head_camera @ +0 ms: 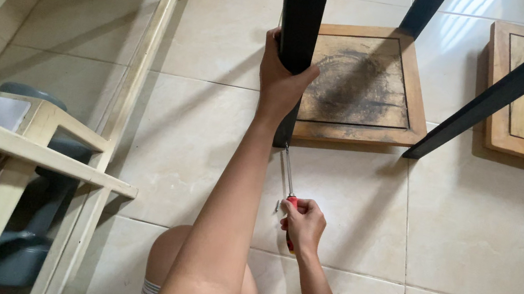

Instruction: The person sits on the floor and assembles a small table by attaching black metal legs to a square wooden tabletop using a screwdriver and screws. They align the legs and tighten the screws to secure the structure.

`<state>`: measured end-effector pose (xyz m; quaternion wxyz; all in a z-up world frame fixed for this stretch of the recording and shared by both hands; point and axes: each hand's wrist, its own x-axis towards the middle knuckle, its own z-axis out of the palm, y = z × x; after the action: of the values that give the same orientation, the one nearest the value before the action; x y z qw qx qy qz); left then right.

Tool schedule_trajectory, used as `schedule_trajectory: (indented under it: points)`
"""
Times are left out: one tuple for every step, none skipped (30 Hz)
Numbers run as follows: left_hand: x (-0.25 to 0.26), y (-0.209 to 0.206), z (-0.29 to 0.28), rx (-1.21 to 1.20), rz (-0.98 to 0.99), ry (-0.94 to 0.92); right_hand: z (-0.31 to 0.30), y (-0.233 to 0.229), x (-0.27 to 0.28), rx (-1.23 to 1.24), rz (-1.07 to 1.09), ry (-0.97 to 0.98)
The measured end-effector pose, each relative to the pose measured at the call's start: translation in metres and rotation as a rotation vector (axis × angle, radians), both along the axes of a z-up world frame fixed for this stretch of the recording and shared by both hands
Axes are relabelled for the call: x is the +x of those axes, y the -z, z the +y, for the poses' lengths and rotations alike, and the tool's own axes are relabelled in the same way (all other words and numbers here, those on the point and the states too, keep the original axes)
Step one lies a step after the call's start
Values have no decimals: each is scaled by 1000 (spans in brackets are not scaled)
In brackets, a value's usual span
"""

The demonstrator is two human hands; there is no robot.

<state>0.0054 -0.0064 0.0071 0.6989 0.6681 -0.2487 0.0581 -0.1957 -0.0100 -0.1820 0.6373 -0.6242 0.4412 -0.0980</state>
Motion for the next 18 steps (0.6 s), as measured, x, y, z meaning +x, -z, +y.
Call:
schedule_trajectory:
  points:
    - [0,0,1,-7,-14,-5,1,2,0,-66,-5,-13]
    - [0,0,2,-4,-9,-3,2,7,-2,-132,-7,-28]
    - [-1,1,3,-1,-3,-2,0,13,-2,11,-59,-26]
    - [0,1,3,0,0,2,-4,20,0,151,-113,-21]
    - [0,1,3,0,-3,1,-9,29,1,292,-166,-16]
    - [0,2,3,0,-5,-1,-15,39,2,559,-262,-35]
    - [0,3,3,-1,-7,-3,-21,50,2,826,-358,-54]
    - [-1,4,3,3,3,-4,-23,61,2,1095,-451,-71]
    - [-1,5,2,8,13,-5,-22,73,2,1255,-547,-78]
    - [1,4,2,11,17,-9,-20,82,5,1415,-647,-93]
    - [2,3,2,3,2,-8,-18,90,7,1575,-747,-109]
    - [2,4,2,0,-5,-6,-13,97,4,1677,-814,-120]
    - [2,6,2,-4,-12,-5,-7,102,1,1779,-883,-131]
    - [2,6,2,-12,-13,-4,-5,103,3,1877,-960,-149]
    - [2,6,2,-20,-13,-2,-4,102,5,1768,-905,-147]
    - [2,7,1,-30,-9,-1,-6,98,5,1659,-848,-141]
    - [4,7,2,-12,-15,-10,-7,93,6,1549,-791,-136]
    - [4,7,1,3,-18,-14,-11,86,5,1424,-684,-164]
